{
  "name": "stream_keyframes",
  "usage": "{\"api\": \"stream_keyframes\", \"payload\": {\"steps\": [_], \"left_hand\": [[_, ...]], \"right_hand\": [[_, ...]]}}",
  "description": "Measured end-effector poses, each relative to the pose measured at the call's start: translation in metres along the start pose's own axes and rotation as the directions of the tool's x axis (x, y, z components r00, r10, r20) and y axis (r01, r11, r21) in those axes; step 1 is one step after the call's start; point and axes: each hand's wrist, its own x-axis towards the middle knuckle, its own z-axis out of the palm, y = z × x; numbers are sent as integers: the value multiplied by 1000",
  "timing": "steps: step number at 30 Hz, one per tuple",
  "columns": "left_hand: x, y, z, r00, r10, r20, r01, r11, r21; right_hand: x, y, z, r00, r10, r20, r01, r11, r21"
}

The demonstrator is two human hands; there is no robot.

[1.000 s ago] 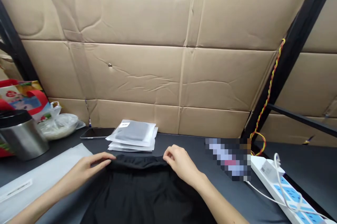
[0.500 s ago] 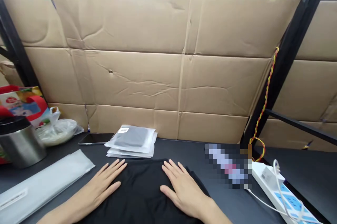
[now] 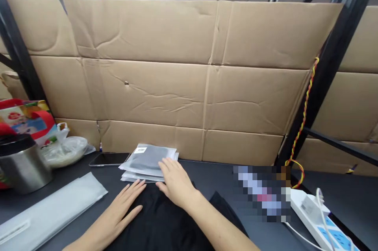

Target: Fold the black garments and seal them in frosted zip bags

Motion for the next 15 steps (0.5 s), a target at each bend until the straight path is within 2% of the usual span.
{"api": "stream_keyframes", "payload": {"steps": [4,8,12,15], "left_hand": [[0,-2,-4,981,-100,-167,86,992,-89],[4,-1,-10,973,-146,-179,115,979,-171],[5,-1,-9,980,-141,-142,113,976,-188],[3,-4,-7,981,-148,-126,122,973,-196]], "right_hand": [[33,-6,35,997,-75,-10,75,997,-35],[40,-3,50,997,-76,-5,75,994,-74],[41,2,45,999,-33,-18,31,996,-84],[33,4,25,999,19,-45,-22,997,-70]]}}
